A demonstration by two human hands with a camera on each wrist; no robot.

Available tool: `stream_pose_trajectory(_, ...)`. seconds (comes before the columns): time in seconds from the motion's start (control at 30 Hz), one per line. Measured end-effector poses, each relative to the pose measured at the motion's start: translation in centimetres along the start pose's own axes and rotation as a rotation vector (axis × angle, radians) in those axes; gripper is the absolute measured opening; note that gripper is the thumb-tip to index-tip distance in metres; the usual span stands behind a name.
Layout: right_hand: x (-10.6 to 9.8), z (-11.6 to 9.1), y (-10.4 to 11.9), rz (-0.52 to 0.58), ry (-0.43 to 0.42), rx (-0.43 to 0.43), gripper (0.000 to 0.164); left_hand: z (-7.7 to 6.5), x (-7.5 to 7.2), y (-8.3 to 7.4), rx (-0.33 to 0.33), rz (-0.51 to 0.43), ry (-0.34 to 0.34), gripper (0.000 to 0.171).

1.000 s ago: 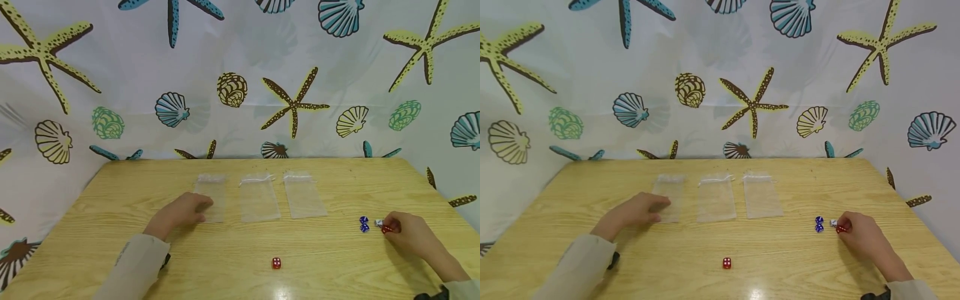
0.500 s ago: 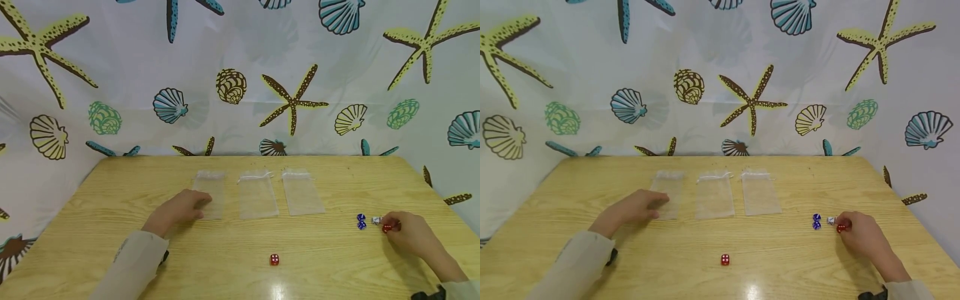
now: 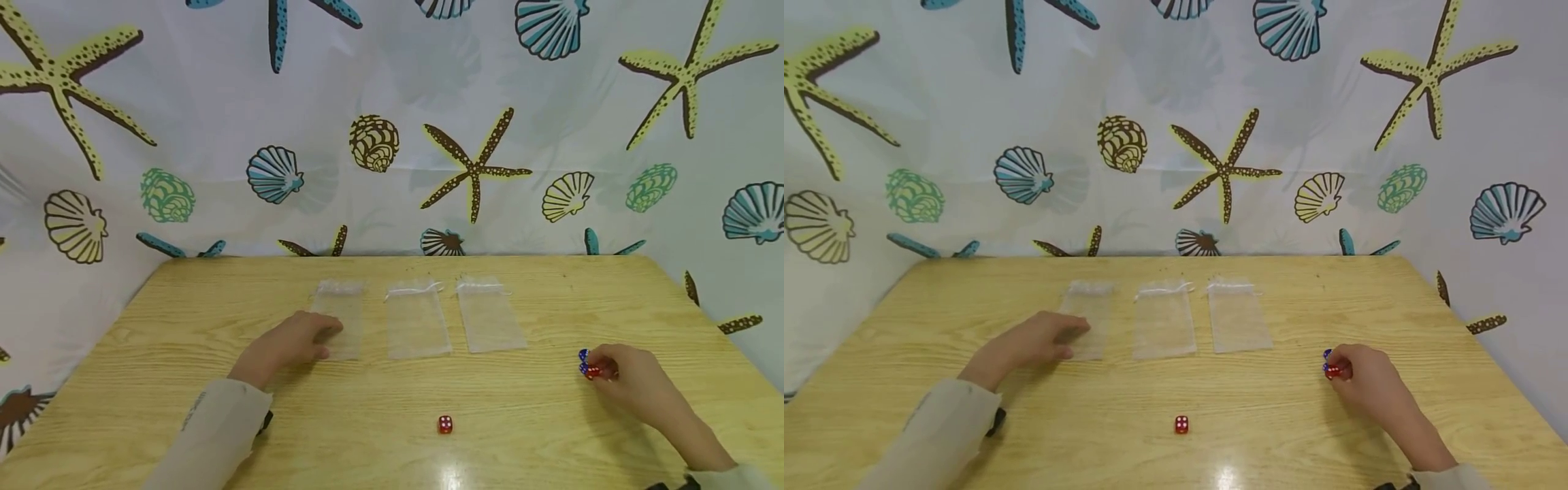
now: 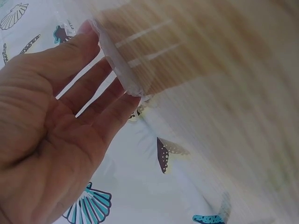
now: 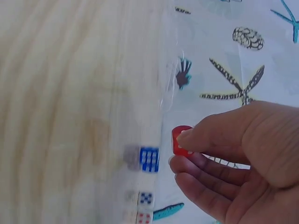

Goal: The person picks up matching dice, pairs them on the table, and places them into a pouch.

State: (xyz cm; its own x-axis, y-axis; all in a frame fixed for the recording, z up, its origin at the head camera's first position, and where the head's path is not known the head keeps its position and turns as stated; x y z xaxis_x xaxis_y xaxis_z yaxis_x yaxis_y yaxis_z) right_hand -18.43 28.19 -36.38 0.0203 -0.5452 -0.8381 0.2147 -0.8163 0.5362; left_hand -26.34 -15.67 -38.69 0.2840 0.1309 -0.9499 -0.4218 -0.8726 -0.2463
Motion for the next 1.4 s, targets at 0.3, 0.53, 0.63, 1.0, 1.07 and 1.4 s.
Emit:
stream_pose_trajectory(0.3, 2.3, 0.9, 3.6, 0.078, 0.053, -0.085, 0.017, -0.1, -0.1, -0.1, 0.005, -0.021, -0.019, 0.045)
stream_pose_trajectory(0.53, 4.5, 1.3, 7.2, 0.142, 0.103, -0.201, 0.018, -0.2, -0.1, 0.2, -0.014, -0.018, -0.014, 0.045)
stream_pose_trajectory(0.63, 5.5, 1.5, 8.5, 0.166, 0.134, -0.226, 0.018, -0.2, -0.1, 0.2, -0.013, -0.018, -0.014, 0.045)
stream_pose_trajectory(1.0, 8.1, 1.5, 12.4, 0.217, 0.212, -0.282, 0.022, -0.1, -0.1, 0.1, 0.017, 0.003, -0.041, 0.043)
stream_pose_trajectory(1.07, 8.6, 1.4, 13.0, 0.217, 0.228, -0.295, 0.022, -0.1, -0.2, 0.1, 0.015, 0.002, -0.042, 0.043)
stream_pose_trajectory(1.4, 10.4, 0.9, 14.5, 0.244, 0.304, -0.293, 0.023, -0.2, -0.4, 0.0, 0.012, -0.003, -0.039, 0.043)
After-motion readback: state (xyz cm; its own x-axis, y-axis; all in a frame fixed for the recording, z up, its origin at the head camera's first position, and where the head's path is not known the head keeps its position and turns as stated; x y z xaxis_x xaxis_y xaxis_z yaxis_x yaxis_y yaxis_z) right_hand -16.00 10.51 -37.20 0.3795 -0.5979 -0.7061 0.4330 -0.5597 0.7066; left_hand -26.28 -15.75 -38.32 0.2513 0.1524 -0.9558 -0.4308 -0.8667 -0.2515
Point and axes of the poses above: each hand's wrist, its own z-axis towards the middle knuckle, its own x-axis out of the palm, y = z × x, the point moved 6 cm from there along z, towards the middle knuckle, and after that the axes turned 9 degrees about z, right-handed, at the moved point
